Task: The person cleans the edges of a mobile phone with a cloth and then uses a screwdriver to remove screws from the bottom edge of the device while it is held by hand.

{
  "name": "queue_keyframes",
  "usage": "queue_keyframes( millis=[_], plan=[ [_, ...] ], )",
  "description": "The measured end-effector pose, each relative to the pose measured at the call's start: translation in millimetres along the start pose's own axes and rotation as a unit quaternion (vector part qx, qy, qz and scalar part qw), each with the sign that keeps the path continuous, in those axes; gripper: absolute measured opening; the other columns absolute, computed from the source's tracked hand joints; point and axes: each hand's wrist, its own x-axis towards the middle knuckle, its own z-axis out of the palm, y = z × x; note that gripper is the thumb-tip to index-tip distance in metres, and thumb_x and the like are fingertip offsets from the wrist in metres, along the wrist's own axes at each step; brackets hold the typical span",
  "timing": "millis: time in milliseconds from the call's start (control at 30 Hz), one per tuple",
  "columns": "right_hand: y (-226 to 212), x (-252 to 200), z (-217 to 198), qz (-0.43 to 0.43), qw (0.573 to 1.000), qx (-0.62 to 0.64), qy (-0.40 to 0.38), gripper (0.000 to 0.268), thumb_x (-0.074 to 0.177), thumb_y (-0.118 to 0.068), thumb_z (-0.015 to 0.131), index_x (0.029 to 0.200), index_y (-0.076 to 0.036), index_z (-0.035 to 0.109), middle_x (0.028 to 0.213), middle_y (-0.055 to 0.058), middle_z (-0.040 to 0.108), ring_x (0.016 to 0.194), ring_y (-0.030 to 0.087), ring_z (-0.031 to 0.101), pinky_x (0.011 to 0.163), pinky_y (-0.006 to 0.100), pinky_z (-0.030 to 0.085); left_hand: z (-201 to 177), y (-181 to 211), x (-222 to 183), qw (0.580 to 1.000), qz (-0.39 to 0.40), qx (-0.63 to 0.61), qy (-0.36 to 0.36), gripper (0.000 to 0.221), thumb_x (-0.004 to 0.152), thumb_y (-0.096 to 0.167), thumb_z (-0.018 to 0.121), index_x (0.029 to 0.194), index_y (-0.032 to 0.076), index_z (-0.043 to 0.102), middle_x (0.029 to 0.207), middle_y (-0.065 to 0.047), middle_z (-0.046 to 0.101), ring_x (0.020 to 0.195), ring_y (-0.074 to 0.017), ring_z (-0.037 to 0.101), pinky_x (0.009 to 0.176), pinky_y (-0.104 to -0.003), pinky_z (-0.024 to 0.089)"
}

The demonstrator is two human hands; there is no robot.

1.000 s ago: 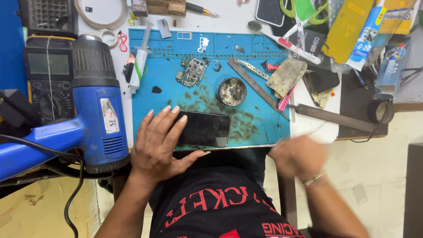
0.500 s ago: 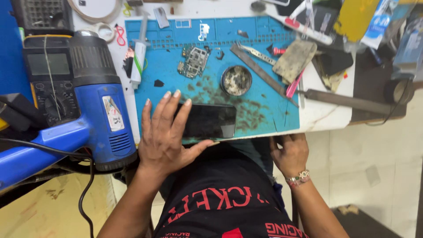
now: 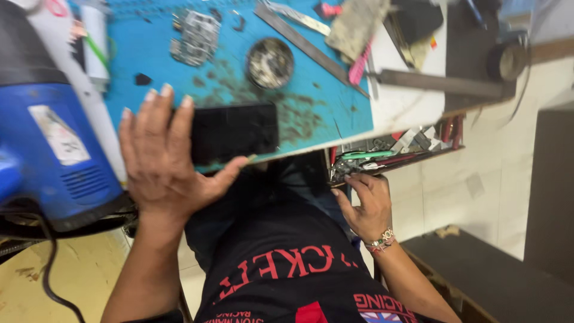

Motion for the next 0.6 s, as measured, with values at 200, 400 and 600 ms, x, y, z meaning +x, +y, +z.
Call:
queue_keyframes(
  millis=[200, 400, 600],
  plan=[
    [0.4, -32.9, -2.2, 0.025, 0.999, 0.026, 0.029, 0.042, 0.077, -0.019, 0.088, 0.113, -0.006, 0.071, 0.112, 0.012, 0.069, 0.099, 0.031, 0.064, 0.083, 0.040, 0.051, 2.7, 6.5, -6.7, 0.999, -0.002, 0.033, 0.006, 0.096, 0.088, 0.077, 0.069, 0.144, 0.000, 0.057, 0.152, -0.022, 0.052, 0.145, -0.0395, 0.049, 0.127, -0.059, 0.033],
    [5.6, -41.3, 1.5, 0.011, 0.998, 0.035, 0.042, 0.047, 0.081, -0.016, 0.086, 0.123, -0.005, 0.067, 0.119, 0.014, 0.067, 0.103, 0.034, 0.064, 0.087, 0.041, 0.053, 8.4, 4.7, -10.4, 0.999, 0.015, 0.044, 0.017, 0.096, 0.091, 0.078, 0.062, 0.147, 0.000, 0.057, 0.154, -0.021, 0.052, 0.144, -0.0391, 0.050, 0.124, -0.055, 0.034],
    [6.7, -54.1, 9.0, 0.004, 0.998, 0.026, 0.051, 0.055, 0.084, -0.014, 0.082, 0.133, -0.002, 0.060, 0.134, 0.021, 0.062, 0.113, 0.039, 0.063, 0.095, 0.046, 0.053, 5.1, 9.4, -5.9, 0.998, 0.025, 0.046, 0.022, 0.094, 0.093, 0.076, 0.062, 0.146, -0.001, 0.057, 0.153, -0.021, 0.053, 0.143, -0.0399, 0.050, 0.126, -0.056, 0.036]
  ],
)
